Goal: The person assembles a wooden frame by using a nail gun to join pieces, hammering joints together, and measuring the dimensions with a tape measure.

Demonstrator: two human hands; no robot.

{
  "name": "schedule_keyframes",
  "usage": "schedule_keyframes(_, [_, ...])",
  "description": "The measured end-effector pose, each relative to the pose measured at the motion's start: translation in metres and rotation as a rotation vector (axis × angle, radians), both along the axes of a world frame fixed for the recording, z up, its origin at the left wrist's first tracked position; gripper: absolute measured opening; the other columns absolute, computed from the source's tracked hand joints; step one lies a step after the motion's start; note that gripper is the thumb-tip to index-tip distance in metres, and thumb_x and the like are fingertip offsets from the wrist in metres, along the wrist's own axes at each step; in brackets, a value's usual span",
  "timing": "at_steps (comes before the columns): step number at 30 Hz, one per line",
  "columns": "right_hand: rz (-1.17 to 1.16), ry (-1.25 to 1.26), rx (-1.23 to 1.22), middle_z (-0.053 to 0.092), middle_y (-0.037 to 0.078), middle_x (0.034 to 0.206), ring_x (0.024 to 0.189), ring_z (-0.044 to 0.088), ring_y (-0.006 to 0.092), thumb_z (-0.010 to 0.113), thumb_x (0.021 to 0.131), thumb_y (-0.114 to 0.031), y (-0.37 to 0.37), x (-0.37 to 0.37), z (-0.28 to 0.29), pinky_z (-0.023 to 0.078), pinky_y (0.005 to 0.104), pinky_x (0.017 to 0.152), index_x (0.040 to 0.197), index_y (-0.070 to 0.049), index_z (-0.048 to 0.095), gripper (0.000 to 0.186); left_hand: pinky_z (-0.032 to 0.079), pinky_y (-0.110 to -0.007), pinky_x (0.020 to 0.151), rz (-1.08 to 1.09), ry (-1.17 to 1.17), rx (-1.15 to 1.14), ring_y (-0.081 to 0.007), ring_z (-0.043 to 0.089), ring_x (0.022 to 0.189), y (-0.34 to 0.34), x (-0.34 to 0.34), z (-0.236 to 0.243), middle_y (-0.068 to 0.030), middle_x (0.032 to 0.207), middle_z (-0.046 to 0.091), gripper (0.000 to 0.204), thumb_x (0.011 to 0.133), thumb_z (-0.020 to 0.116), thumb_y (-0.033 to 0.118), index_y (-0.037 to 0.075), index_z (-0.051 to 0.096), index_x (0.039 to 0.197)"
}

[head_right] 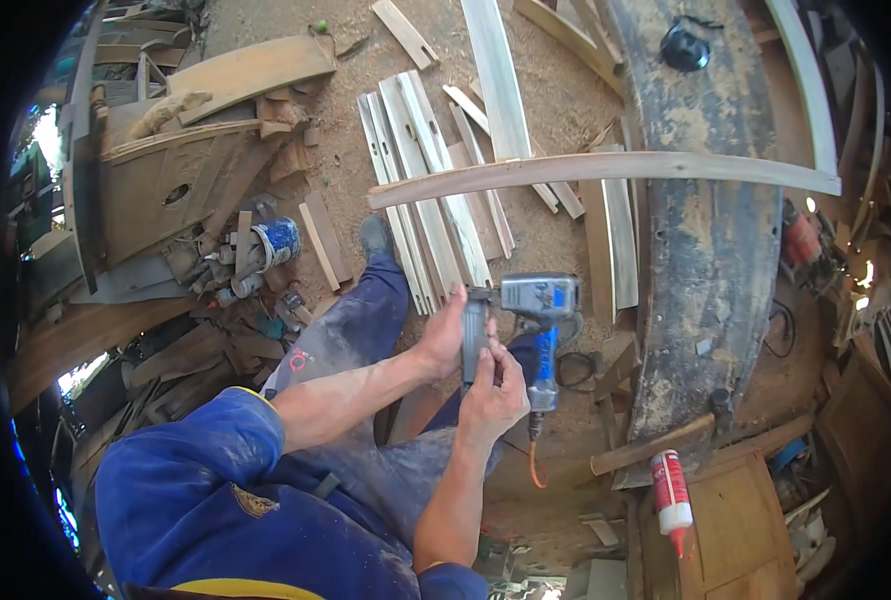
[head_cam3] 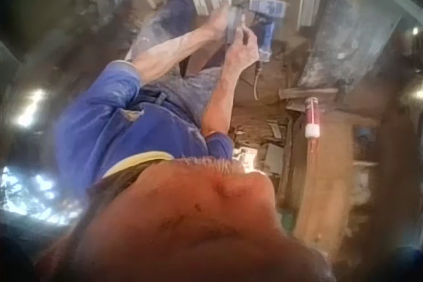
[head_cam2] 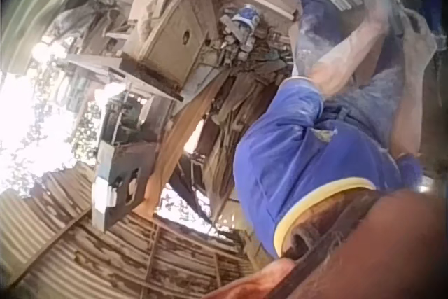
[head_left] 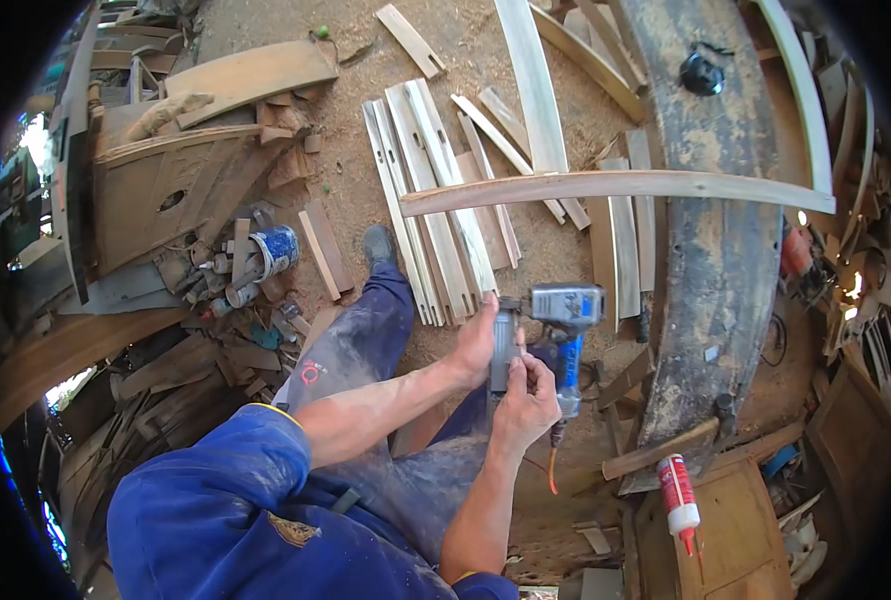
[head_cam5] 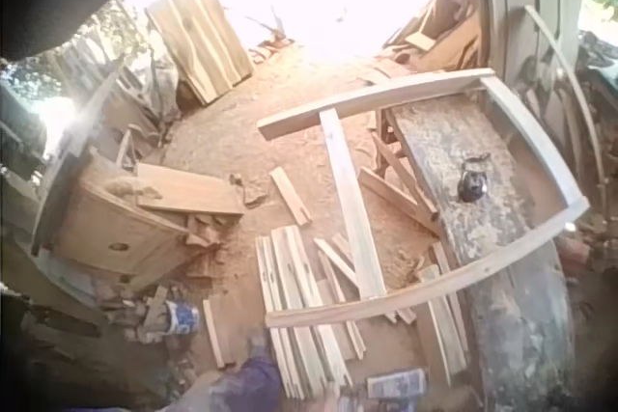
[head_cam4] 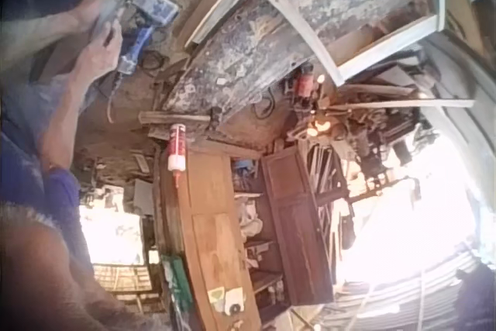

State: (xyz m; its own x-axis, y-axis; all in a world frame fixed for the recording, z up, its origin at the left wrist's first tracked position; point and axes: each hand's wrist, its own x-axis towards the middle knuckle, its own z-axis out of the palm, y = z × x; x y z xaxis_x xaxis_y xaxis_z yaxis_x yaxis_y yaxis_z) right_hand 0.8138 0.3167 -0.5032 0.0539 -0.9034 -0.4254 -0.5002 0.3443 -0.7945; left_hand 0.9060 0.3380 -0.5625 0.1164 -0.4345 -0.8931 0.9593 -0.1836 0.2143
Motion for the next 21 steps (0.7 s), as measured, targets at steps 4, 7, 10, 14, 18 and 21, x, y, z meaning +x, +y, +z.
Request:
schedule_keyframes(4, [0.125,0.116,-0.212,0.072,0.013,0.086,0.076,0.069,0.0192,0.071,0.085,0.003,-0.013,-0.005,0.039,0.055,0.031,0.069,0.094,0.006,0.07,0.01,0.057,-0.04,0.072,-0.075,-0.11,-0.087,-0.0264,0.066,0.073,-0.018,-0.018,0.039,-0.0104,0.08,0.061,0.061,0.103,0.029,0.061,0.005,0.052,0.1])
schedule_keyframes(7, [0.16,0.145,-0.285,0.073,0.017,0.09,0.08,0.071,0.0264,0.071,0.084,0.002,-0.024,-0.01,0.062,0.056,0.0349,0.072,0.094,0.006,0.07,0.011,0.058,-0.042,0.074,-0.082,-0.106,-0.144,-0.0278,0.067,0.074,-0.026,-0.024,0.058,-0.0105,0.081,0.062,0.061,0.102,0.03,0.061,0.005,0.052,0.099])
schedule_keyframes(10, [0.219,0.181,-0.335,0.072,0.018,0.095,0.087,0.07,0.0286,0.07,0.083,0.002,-0.028,-0.013,0.081,0.055,0.0381,0.078,0.094,0.003,0.072,0.011,0.058,-0.043,0.075,-0.066,-0.08,-0.138,-0.0277,0.066,0.073,-0.034,-0.026,0.079,-0.0108,0.081,0.062,0.061,0.102,0.031,0.061,0.005,0.052,0.1])
schedule_keyframes(14, [0.277,0.27,-0.429,0.068,0.012,0.098,0.094,0.067,0.0275,0.071,0.081,0.002,-0.029,-0.015,0.1,0.054,0.039,0.08,0.095,0.001,0.072,0.015,0.058,-0.045,0.077,-0.066,-0.081,-0.133,-0.0279,0.067,0.074,-0.037,-0.025,0.096,-0.0111,0.081,0.062,0.061,0.102,0.031,0.061,0.004,0.052,0.1])
schedule_keyframes(18, [0.378,0.343,-0.533,0.06,0.007,0.093,0.094,0.066,0.0277,0.072,0.08,0.0,-0.029,-0.02,0.103,0.055,0.0375,0.077,0.097,-0.002,0.072,0.017,0.058,-0.045,0.076,-0.05,-0.068,-0.146,-0.0278,0.066,0.074,-0.041,-0.024,0.105,-0.011,0.081,0.061,0.061,0.102,0.031,0.061,0.004,0.053,0.1])
schedule_keyframes(21, [0.477,0.395,-0.596,0.061,0.007,0.094,0.092,0.064,0.0266,0.072,0.08,0.0,-0.033,-0.026,0.107,0.054,0.0374,0.074,0.099,-0.003,0.073,0.02,0.057,-0.041,0.073,-0.051,-0.079,-0.134,-0.0252,0.065,0.072,-0.045,-0.025,0.112,-0.0103,0.08,0.062,0.061,0.102,0.032,0.062,0.005,0.054,0.099])
